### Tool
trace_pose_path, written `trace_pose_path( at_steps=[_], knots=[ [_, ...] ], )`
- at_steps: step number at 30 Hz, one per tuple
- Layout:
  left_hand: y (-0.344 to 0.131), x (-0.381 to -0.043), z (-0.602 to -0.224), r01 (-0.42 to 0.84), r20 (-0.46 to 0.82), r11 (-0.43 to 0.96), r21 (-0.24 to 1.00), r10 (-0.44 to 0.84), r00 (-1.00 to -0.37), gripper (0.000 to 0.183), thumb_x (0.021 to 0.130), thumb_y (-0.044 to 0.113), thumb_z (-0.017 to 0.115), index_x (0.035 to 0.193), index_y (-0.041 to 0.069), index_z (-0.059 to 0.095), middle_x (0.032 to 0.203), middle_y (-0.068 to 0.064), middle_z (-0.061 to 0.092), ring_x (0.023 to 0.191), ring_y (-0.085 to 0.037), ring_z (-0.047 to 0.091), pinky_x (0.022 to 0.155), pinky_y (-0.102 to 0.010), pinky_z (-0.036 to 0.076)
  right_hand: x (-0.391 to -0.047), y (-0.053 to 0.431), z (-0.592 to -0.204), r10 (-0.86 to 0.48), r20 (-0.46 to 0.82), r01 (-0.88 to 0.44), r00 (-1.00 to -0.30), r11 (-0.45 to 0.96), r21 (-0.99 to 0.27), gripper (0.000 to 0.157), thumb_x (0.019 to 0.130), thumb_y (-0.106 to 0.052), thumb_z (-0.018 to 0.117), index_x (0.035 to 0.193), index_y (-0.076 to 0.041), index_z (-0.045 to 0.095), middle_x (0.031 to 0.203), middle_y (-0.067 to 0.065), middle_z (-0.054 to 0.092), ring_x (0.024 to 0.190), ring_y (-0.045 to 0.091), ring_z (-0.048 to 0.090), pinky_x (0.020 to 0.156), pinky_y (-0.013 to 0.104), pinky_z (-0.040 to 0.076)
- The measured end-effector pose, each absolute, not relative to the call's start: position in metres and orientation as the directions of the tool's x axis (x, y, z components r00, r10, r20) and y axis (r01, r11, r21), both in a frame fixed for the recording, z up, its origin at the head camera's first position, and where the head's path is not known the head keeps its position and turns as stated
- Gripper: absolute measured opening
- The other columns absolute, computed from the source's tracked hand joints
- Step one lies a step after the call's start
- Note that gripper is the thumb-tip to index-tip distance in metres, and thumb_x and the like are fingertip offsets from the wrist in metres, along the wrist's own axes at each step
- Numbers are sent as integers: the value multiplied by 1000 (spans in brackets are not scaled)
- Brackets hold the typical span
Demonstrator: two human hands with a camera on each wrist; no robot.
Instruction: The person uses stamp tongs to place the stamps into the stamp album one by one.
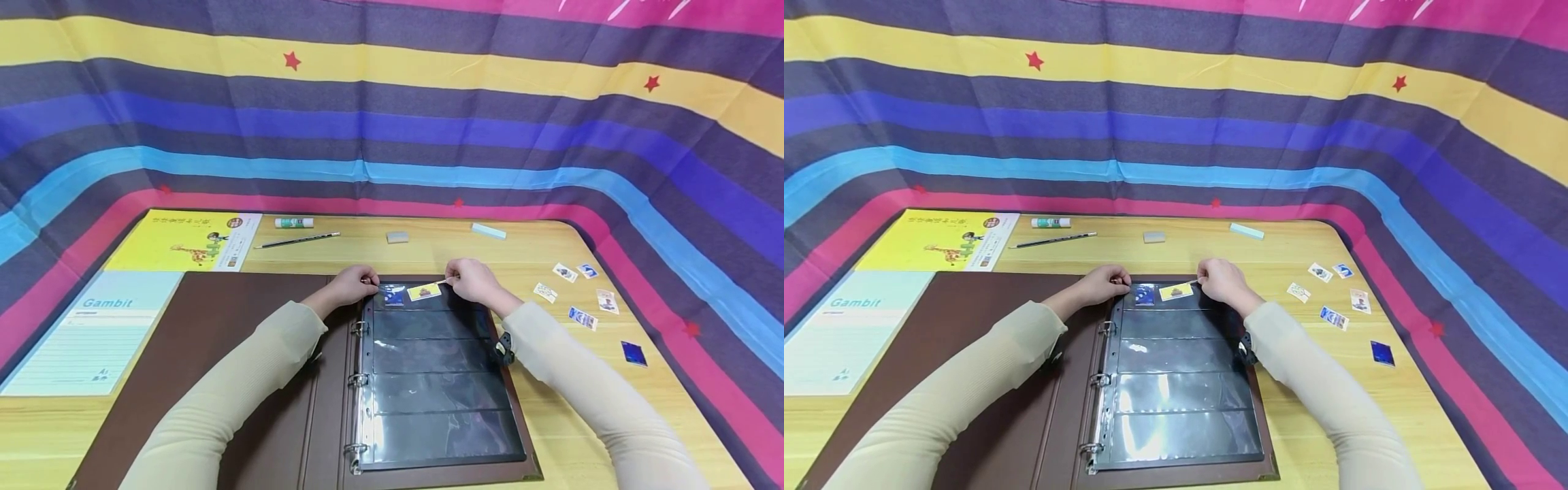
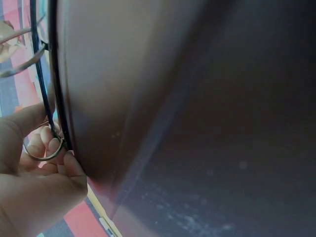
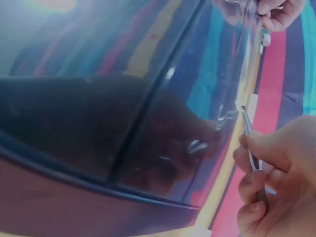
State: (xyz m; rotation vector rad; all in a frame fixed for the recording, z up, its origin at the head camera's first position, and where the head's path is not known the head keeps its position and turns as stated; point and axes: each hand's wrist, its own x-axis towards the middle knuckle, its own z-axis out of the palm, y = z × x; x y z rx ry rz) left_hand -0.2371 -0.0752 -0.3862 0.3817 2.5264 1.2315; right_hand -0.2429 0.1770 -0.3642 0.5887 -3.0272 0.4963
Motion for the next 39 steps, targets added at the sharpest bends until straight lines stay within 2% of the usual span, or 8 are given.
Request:
trace_pose_path(
  at_steps=[17, 23, 29, 39],
  knots=[
    [-75, -235, -385, 115, -146, 591, 798, 376, -915, 6, 79, 6, 52, 84, 3, 50, 76, -5, 44, 66, -17, 40, 58, -27, 35, -248, 175, -360, -406, 47, -402, -912, 870, -284, 7, 75, -9, 56, 74, -14, 60, 73, -2, 56, 66, 17, 49, 60, 34, 38],
    [-75, -237, -385, 117, -140, 596, 794, 368, -919, 6, 78, 6, 53, 83, 4, 50, 76, -4, 44, 67, -17, 41, 59, -26, 35, -250, 178, -359, -445, 7, -425, -895, 851, -308, 8, 77, -7, 53, 74, -11, 60, 75, 0, 56, 69, 17, 49, 65, 34, 37],
    [-76, -236, -385, 124, -134, 601, 789, 366, -921, 6, 78, 6, 53, 83, 4, 51, 76, -4, 45, 68, -17, 41, 60, -27, 35, -251, 180, -357, -477, -22, -441, -879, 829, -344, 8, 77, -5, 53, 74, -10, 59, 73, -1, 56, 67, 17, 48, 65, 33, 37],
    [-75, -237, -385, 124, -150, 615, 779, 375, -915, 7, 79, 7, 53, 84, 2, 52, 73, -4, 43, 66, -16, 40, 60, -27, 35, -244, 209, -346, -393, 83, -392, -916, 832, -392, 5, 78, -7, 53, 79, -5, 58, 79, 7, 58, 76, 22, 52, 71, 38, 38]
  ],
)
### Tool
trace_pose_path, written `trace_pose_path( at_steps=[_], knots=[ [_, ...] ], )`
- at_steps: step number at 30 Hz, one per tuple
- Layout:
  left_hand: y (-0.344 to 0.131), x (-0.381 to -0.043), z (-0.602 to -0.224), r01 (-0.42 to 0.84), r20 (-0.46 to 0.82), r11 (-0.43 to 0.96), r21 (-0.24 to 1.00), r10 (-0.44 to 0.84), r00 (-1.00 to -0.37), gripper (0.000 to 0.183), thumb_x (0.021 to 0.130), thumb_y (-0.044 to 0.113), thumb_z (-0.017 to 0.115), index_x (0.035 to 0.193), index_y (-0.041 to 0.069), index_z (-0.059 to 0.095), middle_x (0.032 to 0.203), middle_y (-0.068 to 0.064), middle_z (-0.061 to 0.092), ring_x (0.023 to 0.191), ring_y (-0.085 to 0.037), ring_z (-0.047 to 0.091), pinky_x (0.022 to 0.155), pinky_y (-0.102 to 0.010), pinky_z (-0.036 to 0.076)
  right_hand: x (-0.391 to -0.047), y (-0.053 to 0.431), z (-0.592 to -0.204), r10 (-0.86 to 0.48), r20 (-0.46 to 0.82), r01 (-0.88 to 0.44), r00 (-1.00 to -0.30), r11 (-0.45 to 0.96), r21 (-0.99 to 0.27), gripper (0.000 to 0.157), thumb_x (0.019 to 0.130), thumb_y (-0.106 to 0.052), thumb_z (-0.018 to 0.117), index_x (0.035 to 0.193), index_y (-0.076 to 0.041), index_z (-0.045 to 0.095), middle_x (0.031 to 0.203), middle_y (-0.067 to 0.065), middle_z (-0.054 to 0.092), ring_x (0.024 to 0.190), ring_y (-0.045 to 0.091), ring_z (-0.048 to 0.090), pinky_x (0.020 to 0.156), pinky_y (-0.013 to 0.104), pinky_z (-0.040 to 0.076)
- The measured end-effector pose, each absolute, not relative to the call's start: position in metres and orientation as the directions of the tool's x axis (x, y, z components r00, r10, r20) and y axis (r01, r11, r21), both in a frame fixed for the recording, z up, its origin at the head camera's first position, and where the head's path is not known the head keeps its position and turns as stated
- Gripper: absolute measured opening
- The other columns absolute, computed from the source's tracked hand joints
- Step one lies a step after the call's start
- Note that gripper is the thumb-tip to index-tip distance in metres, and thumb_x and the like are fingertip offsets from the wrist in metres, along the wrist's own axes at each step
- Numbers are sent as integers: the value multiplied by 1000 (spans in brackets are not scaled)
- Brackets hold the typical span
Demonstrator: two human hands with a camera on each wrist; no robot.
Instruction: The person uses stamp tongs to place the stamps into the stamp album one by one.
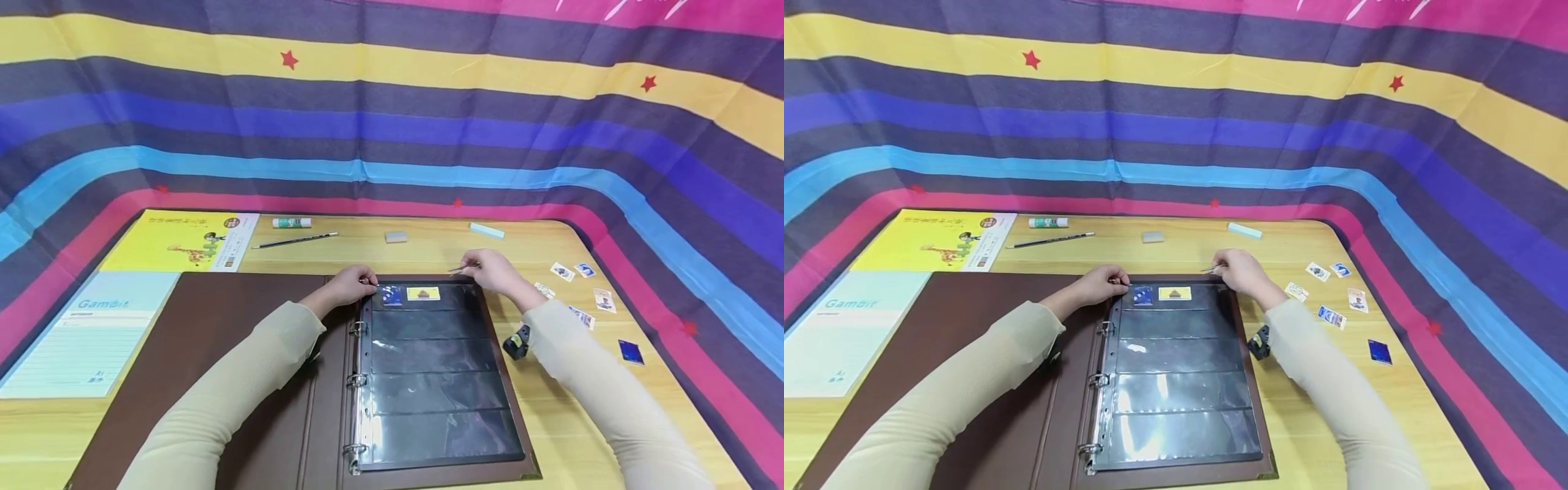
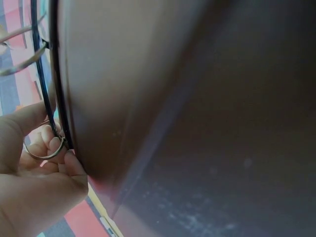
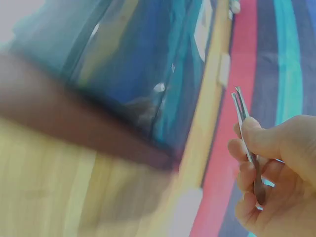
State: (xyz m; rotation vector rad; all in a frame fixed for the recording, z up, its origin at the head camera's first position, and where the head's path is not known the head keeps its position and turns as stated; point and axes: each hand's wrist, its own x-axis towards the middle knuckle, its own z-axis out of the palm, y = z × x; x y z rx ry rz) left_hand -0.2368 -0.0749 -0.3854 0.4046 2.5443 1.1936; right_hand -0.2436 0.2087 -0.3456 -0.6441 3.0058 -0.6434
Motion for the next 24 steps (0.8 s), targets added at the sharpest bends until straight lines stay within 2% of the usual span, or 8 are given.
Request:
trace_pose_path(
  at_steps=[3, 11, 17, 24],
  knots=[
    [-76, -236, -384, 125, -152, 618, 776, 376, -914, 8, 79, 7, 53, 85, 2, 52, 74, -4, 43, 67, -16, 40, 61, -27, 35, -238, 233, -342, -352, 103, -362, -930, 833, -418, 6, 79, -7, 53, 82, -3, 57, 84, 11, 57, 80, 25, 51, 72, 40, 37],
    [-75, -235, -384, 137, -141, 610, 781, 385, -912, 8, 79, 7, 52, 84, 2, 52, 72, -4, 43, 64, -16, 40, 58, -27, 34, -216, 306, -344, -187, 55, -192, -981, 874, -446, 15, 83, -13, 49, 92, -2, 54, 91, 15, 54, 80, 27, 49, 66, 40, 37],
    [-75, -236, -385, 126, -146, 609, 783, 377, -915, 7, 80, 8, 52, 84, 2, 52, 73, -4, 43, 64, -15, 40, 58, -26, 34, -206, 353, -356, -149, 86, -172, -985, 887, -428, 14, 80, -9, 51, 87, 2, 55, 82, 16, 54, 77, 29, 48, 66, 42, 36],
    [-74, -236, -386, 123, -149, 613, 780, 373, -916, 7, 79, 8, 52, 84, 2, 53, 76, -5, 45, 66, -16, 41, 59, -26, 35, -203, 381, -366, -70, 24, -74, -997, 930, -360, 9, 79, -10, 52, 79, -2, 55, 74, 9, 54, 66, 23, 45, 57, 36, 34]
  ],
)
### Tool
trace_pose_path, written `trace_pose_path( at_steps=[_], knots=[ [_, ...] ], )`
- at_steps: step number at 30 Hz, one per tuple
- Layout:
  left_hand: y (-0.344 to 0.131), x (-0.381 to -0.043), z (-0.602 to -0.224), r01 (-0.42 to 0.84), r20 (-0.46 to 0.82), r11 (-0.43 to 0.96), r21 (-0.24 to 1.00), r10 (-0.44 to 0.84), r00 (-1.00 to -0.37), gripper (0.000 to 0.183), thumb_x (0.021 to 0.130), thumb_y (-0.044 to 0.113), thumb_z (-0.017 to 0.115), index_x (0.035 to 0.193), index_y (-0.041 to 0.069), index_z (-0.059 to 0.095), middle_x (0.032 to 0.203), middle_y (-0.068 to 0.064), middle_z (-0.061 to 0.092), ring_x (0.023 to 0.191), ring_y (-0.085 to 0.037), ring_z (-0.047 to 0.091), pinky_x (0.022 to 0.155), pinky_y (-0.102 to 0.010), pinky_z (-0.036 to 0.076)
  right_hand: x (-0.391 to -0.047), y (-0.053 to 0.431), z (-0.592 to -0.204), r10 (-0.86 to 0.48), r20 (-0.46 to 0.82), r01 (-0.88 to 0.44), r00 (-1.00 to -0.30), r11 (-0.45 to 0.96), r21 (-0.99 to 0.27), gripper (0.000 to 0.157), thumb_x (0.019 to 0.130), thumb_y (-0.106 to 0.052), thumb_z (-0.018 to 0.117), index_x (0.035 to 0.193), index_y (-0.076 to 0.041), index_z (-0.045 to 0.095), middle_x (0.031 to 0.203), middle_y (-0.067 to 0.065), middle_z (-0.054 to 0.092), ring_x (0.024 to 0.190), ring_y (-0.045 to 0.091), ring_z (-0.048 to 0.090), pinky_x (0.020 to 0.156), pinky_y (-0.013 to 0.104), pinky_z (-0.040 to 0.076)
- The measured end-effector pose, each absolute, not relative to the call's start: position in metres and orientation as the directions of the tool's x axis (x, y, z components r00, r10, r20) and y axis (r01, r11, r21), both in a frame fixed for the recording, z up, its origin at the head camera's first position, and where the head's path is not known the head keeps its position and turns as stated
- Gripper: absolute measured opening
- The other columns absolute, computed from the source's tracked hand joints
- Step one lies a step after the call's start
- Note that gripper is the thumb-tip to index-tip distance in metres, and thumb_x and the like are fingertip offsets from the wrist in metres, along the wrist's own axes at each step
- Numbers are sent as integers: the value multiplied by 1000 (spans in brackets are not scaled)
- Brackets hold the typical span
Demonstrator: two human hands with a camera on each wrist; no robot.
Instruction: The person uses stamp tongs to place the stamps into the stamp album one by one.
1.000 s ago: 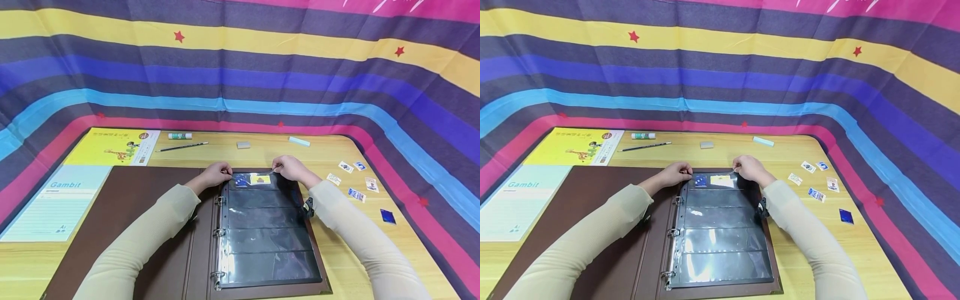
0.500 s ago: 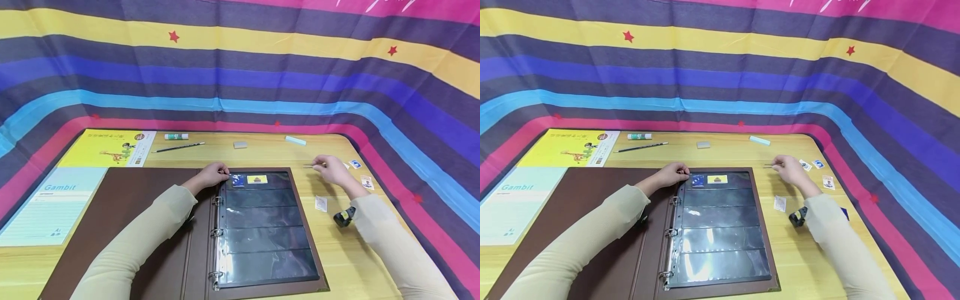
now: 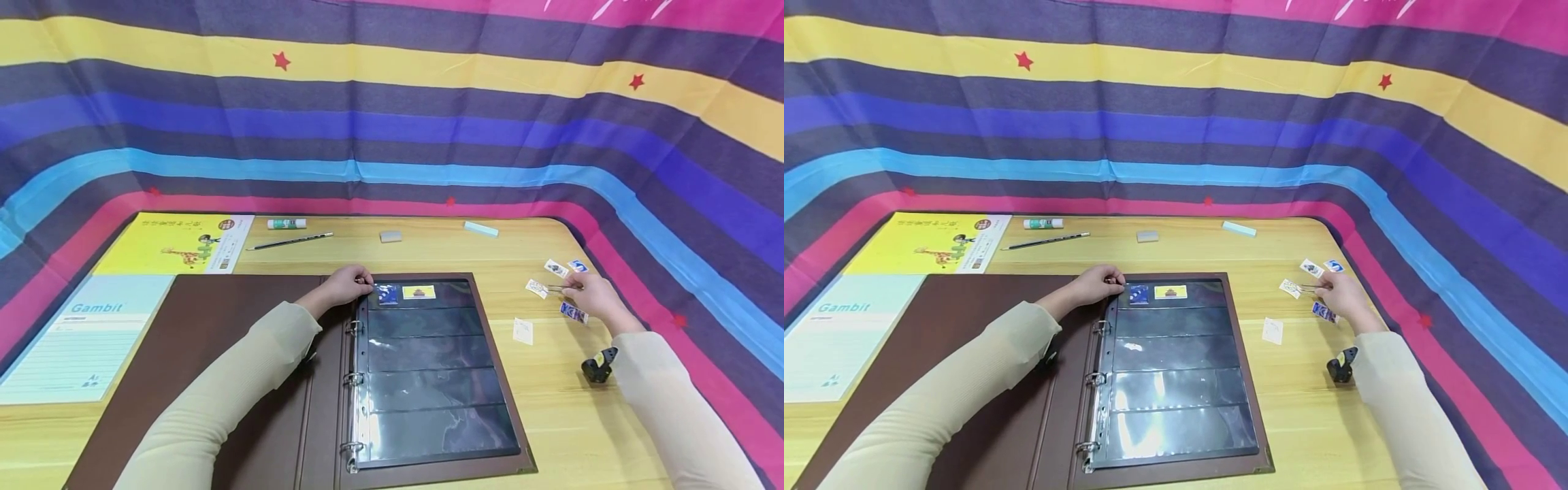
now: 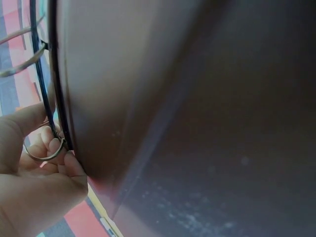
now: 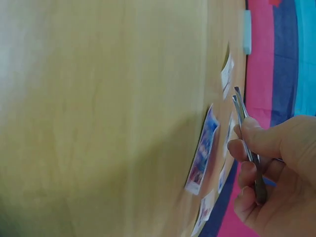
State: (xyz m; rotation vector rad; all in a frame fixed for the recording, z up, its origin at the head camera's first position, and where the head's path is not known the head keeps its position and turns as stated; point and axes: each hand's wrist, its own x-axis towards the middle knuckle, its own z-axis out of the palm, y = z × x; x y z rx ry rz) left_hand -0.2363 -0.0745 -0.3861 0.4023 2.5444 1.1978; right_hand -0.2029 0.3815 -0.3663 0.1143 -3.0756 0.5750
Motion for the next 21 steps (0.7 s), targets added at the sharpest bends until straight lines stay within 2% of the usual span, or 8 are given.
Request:
trace_pose_path(
  at_steps=[7, 15, 21],
  knots=[
    [-75, -235, -384, 121, -152, 609, 784, 377, -914, 8, 79, 8, 52, 85, 2, 53, 73, -3, 43, 65, -15, 40, 59, -26, 34, -202, 382, -368, -103, -6, -93, -995, 918, -384, 11, 79, -9, 53, 80, 1, 57, 71, 8, 54, 63, 19, 46, 57, 34, 35],
    [-75, -234, -383, 143, -137, 614, 777, 385, -913, 8, 79, 7, 53, 84, 2, 53, 74, -4, 44, 66, -15, 40, 60, -26, 35, -201, 379, -364, -277, -20, -238, -961, 858, -454, 16, 79, -20, 54, 79, -5, 57, 71, 4, 54, 61, 17, 47, 52, 32, 36],
    [-74, -235, -385, 140, -136, 612, 778, 382, -914, 8, 79, 7, 53, 84, 2, 53, 74, -4, 45, 66, -15, 40, 60, -26, 34, -214, 371, -365, -211, -1, -190, -978, 883, -429, 12, 80, -11, 52, 82, -1, 57, 74, 7, 54, 69, 22, 49, 62, 37, 37]
  ],
)
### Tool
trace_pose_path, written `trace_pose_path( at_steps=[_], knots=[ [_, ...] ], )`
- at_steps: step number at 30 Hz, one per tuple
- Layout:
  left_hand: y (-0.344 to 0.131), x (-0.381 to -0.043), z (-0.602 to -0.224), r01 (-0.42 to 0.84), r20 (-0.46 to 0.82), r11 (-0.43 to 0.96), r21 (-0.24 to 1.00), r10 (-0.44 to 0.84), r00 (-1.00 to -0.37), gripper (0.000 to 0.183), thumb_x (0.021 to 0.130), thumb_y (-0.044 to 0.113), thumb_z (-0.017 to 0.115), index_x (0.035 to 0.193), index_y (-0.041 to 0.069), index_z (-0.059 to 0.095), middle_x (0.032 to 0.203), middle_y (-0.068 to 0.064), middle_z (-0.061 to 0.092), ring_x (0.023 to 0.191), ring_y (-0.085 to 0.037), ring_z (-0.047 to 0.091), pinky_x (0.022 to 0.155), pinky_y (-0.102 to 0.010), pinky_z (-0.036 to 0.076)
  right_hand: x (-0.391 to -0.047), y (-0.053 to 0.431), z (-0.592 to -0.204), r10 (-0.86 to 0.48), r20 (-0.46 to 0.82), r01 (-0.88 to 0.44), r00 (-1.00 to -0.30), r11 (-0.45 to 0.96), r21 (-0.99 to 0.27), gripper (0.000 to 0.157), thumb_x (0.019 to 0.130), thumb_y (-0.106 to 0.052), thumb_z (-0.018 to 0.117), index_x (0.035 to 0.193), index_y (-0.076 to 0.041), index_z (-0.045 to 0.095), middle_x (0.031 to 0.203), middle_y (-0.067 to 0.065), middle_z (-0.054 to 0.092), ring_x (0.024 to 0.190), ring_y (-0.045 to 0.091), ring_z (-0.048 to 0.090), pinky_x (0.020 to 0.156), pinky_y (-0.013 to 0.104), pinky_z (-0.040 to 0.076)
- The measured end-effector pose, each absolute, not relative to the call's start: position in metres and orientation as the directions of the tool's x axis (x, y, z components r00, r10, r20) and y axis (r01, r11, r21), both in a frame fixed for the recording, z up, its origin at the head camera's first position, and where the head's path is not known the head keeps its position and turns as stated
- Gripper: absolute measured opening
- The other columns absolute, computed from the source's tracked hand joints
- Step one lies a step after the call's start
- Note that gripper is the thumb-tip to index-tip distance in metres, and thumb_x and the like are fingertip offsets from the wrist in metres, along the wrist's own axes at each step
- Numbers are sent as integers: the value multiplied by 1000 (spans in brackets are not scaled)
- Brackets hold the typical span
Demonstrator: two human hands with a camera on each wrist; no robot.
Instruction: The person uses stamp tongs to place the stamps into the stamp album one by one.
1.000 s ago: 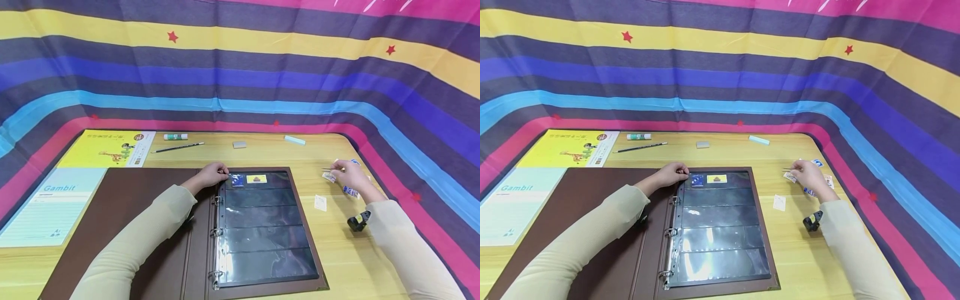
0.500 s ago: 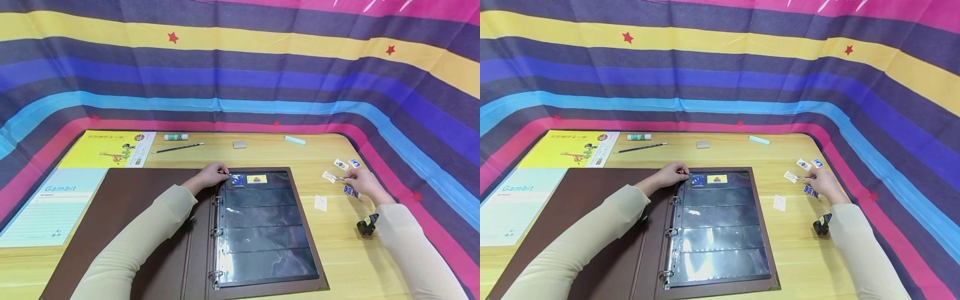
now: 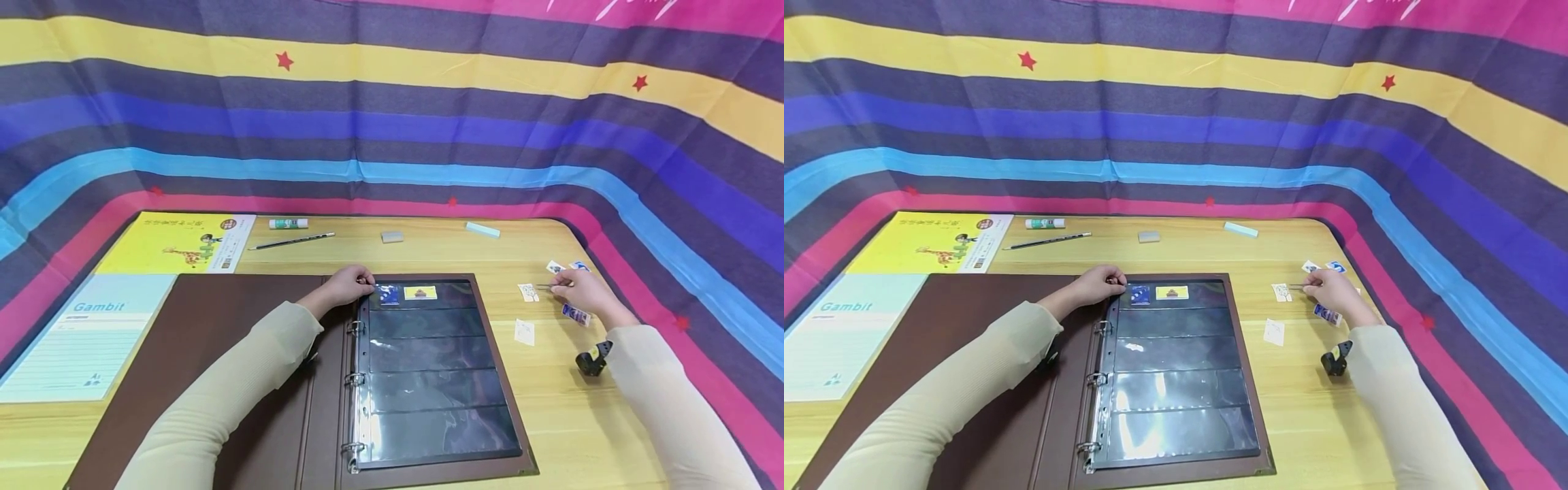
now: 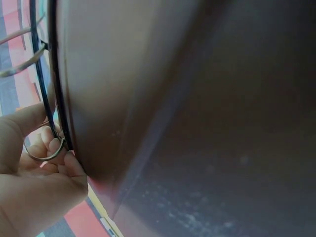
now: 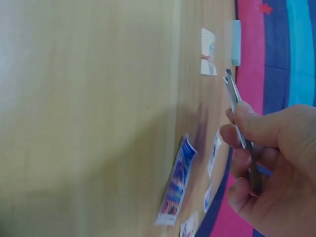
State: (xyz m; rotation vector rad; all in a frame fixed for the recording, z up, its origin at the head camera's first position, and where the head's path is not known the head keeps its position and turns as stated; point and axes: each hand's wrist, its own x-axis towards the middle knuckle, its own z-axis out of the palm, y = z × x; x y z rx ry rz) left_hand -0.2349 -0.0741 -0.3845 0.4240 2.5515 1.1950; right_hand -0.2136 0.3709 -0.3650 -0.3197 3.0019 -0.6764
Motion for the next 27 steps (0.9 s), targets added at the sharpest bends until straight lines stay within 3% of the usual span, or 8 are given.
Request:
trace_pose_path(
  at_steps=[7, 15, 27],
  knots=[
    [-73, -237, -388, 145, -135, 615, 775, 386, -913, 7, 79, 8, 53, 83, 3, 53, 74, -4, 45, 66, -16, 41, 60, -27, 35, -223, 367, -370, -166, -35, -136, -985, 895, -425, 12, 81, -9, 50, 86, 1, 55, 81, 12, 54, 75, 25, 48, 65, 38, 36],
    [-74, -237, -387, 140, -143, 613, 778, 389, -910, 6, 79, 7, 52, 83, 2, 53, 71, -3, 43, 62, -15, 40, 57, -26, 34, -224, 363, -370, -165, -40, -137, -985, 909, -393, 8, 79, -8, 53, 80, -1, 56, 76, 9, 54, 71, 24, 48, 63, 39, 36],
    [-75, -236, -386, 146, -136, 617, 773, 387, -912, 6, 79, 7, 53, 82, 3, 53, 72, -3, 44, 63, -15, 41, 59, -26, 35, -221, 352, -360, -155, 47, -161, -987, 905, -393, 11, 81, -12, 51, 78, -2, 56, 74, 8, 54, 68, 22, 46, 61, 37, 34]
  ],
)
